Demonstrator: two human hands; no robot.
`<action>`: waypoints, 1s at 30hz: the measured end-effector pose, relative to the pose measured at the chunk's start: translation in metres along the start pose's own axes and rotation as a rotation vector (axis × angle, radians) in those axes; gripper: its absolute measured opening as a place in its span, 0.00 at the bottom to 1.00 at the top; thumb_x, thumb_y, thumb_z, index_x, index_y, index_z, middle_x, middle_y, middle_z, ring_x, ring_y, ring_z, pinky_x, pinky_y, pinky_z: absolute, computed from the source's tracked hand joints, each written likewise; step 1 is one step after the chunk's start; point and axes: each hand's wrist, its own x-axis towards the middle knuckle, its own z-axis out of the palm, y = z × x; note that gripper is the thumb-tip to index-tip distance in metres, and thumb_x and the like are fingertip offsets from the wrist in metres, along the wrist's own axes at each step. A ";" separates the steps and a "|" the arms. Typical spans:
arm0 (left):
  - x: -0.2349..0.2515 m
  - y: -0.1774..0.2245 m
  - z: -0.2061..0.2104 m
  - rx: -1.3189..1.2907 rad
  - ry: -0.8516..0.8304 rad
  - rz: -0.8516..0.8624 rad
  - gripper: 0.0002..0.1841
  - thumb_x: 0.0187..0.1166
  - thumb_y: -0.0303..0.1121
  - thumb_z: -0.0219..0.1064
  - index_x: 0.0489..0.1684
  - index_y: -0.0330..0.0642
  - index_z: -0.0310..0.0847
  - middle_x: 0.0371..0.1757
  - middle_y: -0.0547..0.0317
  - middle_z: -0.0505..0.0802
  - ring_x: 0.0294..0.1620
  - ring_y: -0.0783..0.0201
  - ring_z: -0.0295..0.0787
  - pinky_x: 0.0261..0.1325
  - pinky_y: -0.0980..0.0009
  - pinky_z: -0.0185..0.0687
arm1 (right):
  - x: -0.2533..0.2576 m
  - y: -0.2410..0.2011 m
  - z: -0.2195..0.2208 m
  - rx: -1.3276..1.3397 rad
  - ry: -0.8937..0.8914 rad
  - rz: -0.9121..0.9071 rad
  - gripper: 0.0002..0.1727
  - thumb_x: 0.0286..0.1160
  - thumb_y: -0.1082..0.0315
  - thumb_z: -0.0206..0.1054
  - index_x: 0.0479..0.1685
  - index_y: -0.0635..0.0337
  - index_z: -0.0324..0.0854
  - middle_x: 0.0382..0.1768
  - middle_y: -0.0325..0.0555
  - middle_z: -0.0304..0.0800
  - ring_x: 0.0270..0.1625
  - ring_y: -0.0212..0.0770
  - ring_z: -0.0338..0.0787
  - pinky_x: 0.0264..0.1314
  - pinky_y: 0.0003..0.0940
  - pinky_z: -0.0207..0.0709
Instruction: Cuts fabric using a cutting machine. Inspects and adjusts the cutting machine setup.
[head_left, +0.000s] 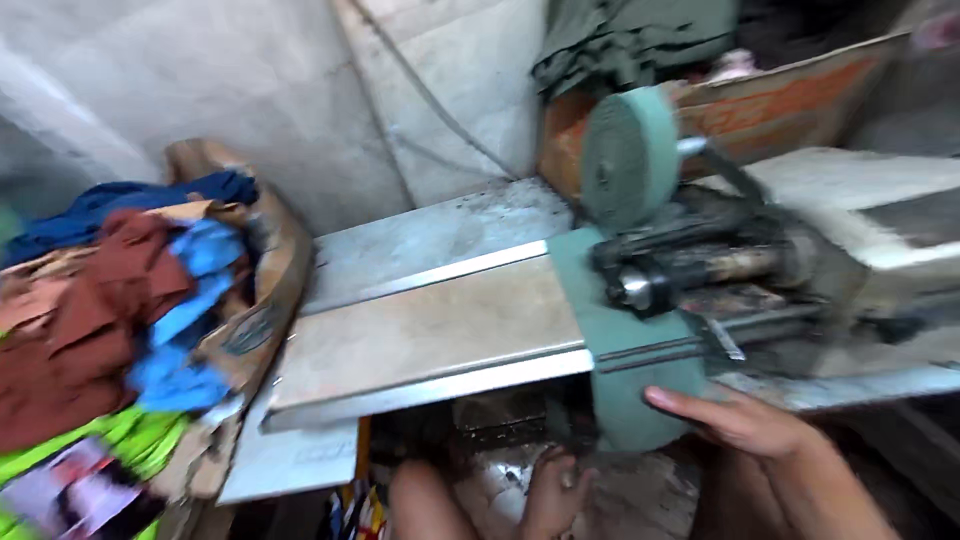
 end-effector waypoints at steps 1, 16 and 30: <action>0.000 0.000 0.001 0.002 0.015 -0.008 0.19 0.79 0.45 0.72 0.44 0.34 0.93 0.59 0.44 0.93 0.67 0.51 0.88 0.76 0.51 0.79 | 0.000 -0.003 0.000 -0.005 -0.007 0.033 0.15 0.78 0.49 0.69 0.58 0.41 0.88 0.50 0.25 0.96 0.54 0.24 0.92 0.64 0.29 0.87; -0.006 0.071 -0.022 -0.005 -0.066 -0.014 0.14 0.82 0.31 0.67 0.51 0.26 0.91 0.56 0.36 0.93 0.61 0.43 0.90 0.73 0.49 0.78 | 0.000 -0.004 -0.006 -0.009 -0.073 0.136 0.17 0.83 0.52 0.65 0.60 0.50 0.86 0.51 0.29 0.96 0.57 0.27 0.92 0.67 0.32 0.85; 0.005 -0.012 0.006 -0.050 0.040 0.196 0.08 0.78 0.34 0.73 0.46 0.42 0.95 0.51 0.55 0.96 0.59 0.63 0.92 0.70 0.59 0.84 | 0.008 0.008 -0.013 0.140 -0.325 0.101 0.30 0.89 0.47 0.55 0.76 0.61 0.75 0.59 0.60 0.92 0.58 0.59 0.94 0.66 0.57 0.87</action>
